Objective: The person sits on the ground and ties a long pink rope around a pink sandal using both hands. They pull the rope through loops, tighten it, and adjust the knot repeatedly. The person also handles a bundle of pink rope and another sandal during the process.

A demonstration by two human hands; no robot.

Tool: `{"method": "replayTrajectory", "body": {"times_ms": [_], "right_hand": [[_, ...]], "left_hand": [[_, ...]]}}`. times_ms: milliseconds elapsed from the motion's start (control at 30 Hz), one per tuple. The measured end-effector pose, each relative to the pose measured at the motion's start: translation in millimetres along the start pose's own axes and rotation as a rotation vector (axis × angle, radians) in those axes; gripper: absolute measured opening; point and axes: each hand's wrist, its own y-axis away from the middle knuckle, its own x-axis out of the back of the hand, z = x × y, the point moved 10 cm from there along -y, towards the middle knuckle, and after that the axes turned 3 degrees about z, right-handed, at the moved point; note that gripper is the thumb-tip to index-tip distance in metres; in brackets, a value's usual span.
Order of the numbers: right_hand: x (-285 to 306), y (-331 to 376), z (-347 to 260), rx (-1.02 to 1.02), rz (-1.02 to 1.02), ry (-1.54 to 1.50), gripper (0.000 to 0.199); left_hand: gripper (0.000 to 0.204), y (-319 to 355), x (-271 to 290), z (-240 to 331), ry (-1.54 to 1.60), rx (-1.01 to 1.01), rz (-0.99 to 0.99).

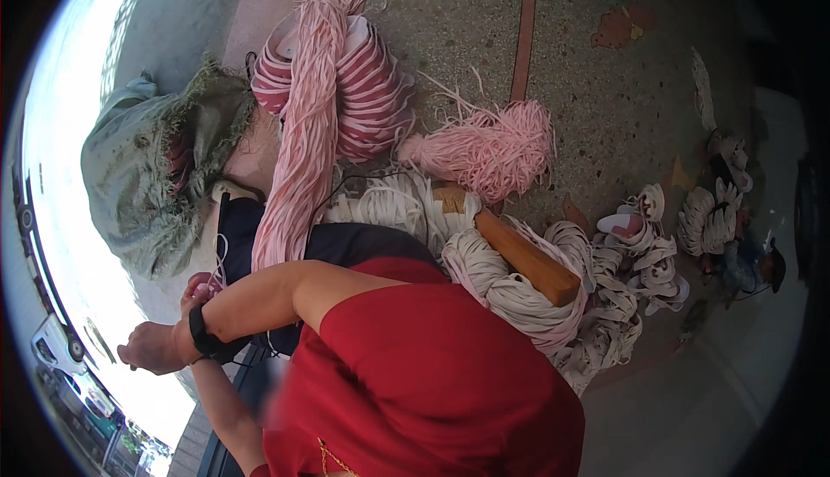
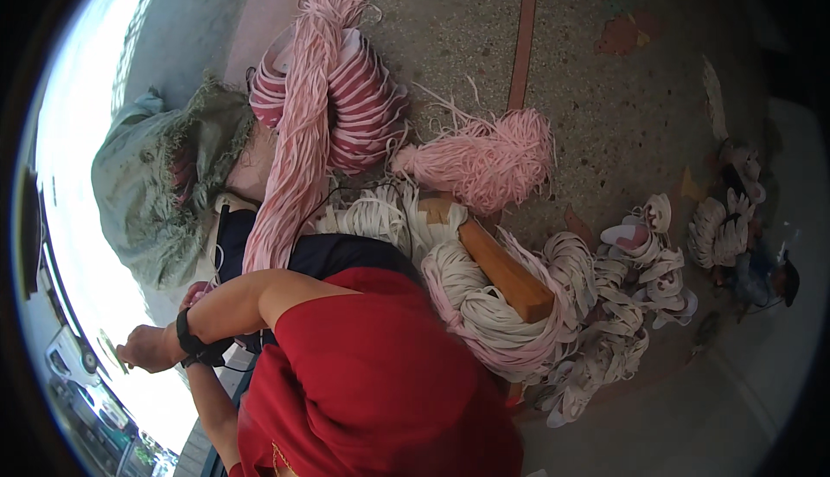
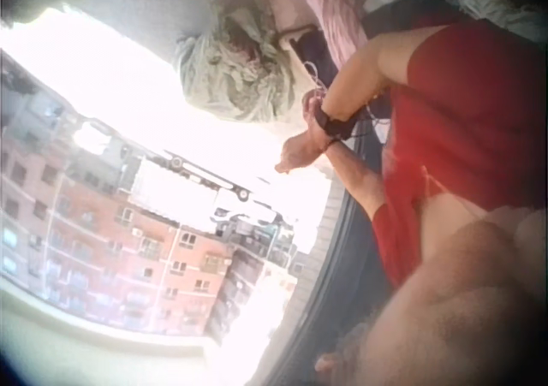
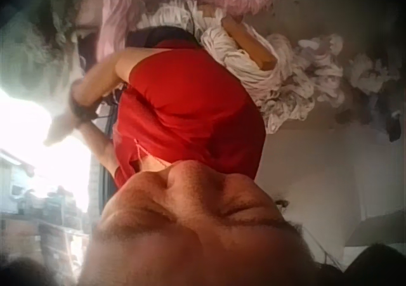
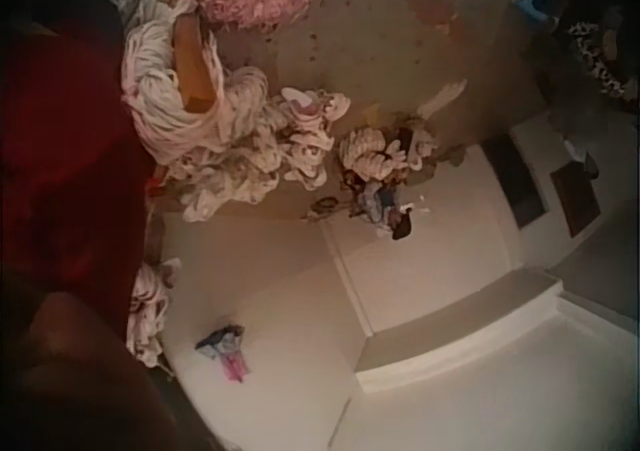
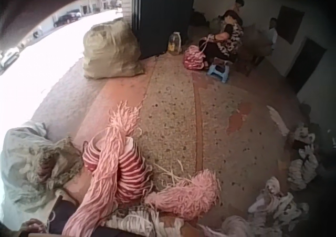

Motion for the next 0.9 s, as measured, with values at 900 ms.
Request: {"method": "replayTrajectory", "body": {"times_ms": [900], "right_hand": [[198,-54,-47,-0.032,0.391,-0.159,0.011]], "left_hand": [[0.041,-11,-35,1,-0.312,-0.150,-0.097]]}}
